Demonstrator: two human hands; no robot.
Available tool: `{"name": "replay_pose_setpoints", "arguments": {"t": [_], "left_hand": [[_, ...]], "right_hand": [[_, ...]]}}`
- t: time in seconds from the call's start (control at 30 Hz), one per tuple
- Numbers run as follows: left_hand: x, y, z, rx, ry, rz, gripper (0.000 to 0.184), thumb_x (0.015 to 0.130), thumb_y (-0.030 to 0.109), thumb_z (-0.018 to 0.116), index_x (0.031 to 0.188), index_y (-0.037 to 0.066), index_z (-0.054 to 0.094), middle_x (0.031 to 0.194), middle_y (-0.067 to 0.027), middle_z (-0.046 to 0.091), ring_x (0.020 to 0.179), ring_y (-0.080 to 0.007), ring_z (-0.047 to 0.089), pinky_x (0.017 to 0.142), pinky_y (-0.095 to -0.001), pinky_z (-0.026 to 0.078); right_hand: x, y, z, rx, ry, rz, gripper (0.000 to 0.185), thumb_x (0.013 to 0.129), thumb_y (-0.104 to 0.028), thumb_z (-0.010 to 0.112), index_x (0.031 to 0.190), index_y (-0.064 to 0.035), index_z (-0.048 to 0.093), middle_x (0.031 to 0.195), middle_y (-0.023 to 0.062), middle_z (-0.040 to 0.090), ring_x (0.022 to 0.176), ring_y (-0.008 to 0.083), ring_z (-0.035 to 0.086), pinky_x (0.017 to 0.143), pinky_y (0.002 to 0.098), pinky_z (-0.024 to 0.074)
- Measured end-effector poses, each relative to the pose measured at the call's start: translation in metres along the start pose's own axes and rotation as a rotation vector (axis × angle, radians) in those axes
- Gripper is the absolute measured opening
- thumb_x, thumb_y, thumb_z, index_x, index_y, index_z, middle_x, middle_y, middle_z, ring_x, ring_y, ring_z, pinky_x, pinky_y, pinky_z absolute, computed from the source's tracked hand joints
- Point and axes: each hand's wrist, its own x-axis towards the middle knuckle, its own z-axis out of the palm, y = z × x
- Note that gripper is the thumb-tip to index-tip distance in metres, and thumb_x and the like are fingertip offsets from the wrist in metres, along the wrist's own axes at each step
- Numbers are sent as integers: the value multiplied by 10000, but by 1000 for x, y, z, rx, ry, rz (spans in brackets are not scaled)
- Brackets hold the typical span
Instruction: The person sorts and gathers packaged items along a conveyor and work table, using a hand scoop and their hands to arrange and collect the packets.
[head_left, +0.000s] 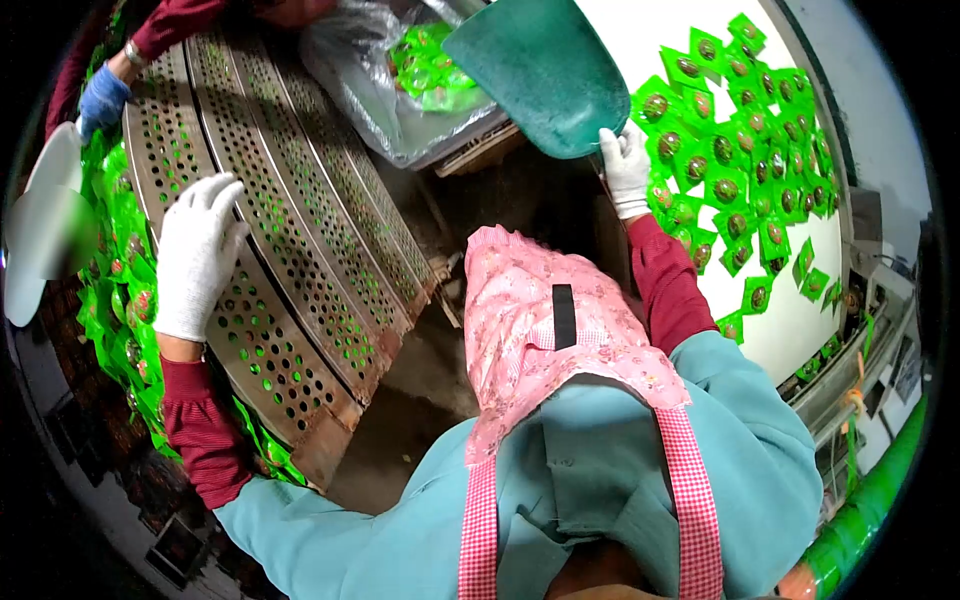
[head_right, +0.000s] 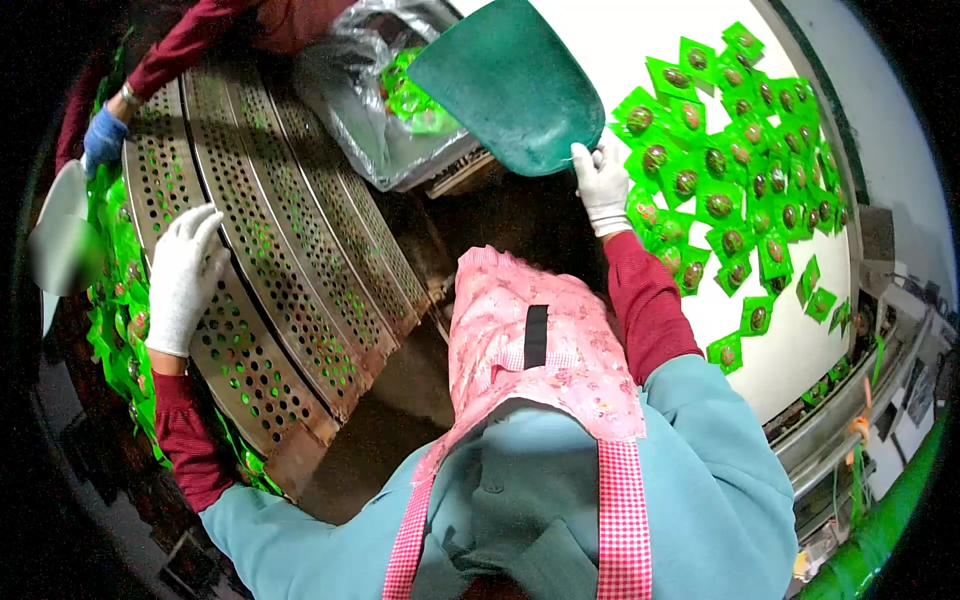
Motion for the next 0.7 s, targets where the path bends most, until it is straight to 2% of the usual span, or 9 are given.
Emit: {"name": "replay_pose_setpoints", "arguments": {"t": [0.13,0.2,0.27,0.4,0.5,0.6,0.63,0.67,0.7], "left_hand": [[-5,6,3,-18,59,34,462,775,122,688,1209,66,542,1248,-128,544,1158,-313,511,973,-407,418],[-6,9,4,-45,72,42,461,771,122,696,1203,70,545,1232,-130,554,1144,-311,520,967,-407,420],[-7,10,8,-20,84,44,460,772,120,699,1202,73,540,1222,-130,558,1137,-313,523,964,-410,423],[-7,9,10,-17,42,62,415,771,132,688,1159,68,557,1199,-115,569,1127,-297,532,948,-409,421],[-11,8,10,-34,73,90,422,772,129,696,1162,59,552,1200,-121,570,1123,-301,533,950,-405,421],[-14,7,12,-54,111,105,427,773,121,699,1167,63,546,1195,-124,573,1117,-304,537,948,-411,423],[-15,6,14,-59,123,108,428,774,119,699,1168,63,545,1195,-128,572,1114,-306,537,946,-411,423],[-16,4,17,-64,132,114,428,775,117,699,1170,62,544,1195,-131,571,1111,-309,538,945,-412,424],[-16,4,17,-78,126,119,429,775,112,698,1172,62,544,1194,-134,571,1108,-313,538,944,-409,425]], "right_hand": [[-9,14,-8,-97,-22,94,379,890,-226,650,1197,-38,530,722,4,593,524,86,497,460,294,453],[-15,22,-10,-287,53,-134,396,860,-253,676,1167,-39,549,649,26,581,487,112,497,452,284,434],[-23,20,-10,-172,-3,55,427,857,-423,634,1139,-112,562,676,66,605,589,222,596,575,356,475],[-28,7,-11,-231,23,35,433,855,-451,623,1100,-100,557,661,78,574,594,250,588,569,367,465],[-33,-4,-6,-75,-73,182,452,856,-449,630,1057,-50,560,648,71,564,588,223,562,584,353,463],[-53,-24,-11,34,-26,86,412,841,-398,677,1005,-36,568,679,66,564,599,144,545,578,309,459],[-62,-46,-24,270,-58,181,405,837,-381,693,987,-27,565,689,47,566,587,102,522,535,275,452],[-62,-51,-28,375,20,11,408,861,-392,667,977,-17,554,658,28,564,532,89,501,485,249,438],[-62,-56,-43,442,-63,64,428,866,-431,644,962,-22,559,636,23,552,496,94,493,458,250,433]]}}
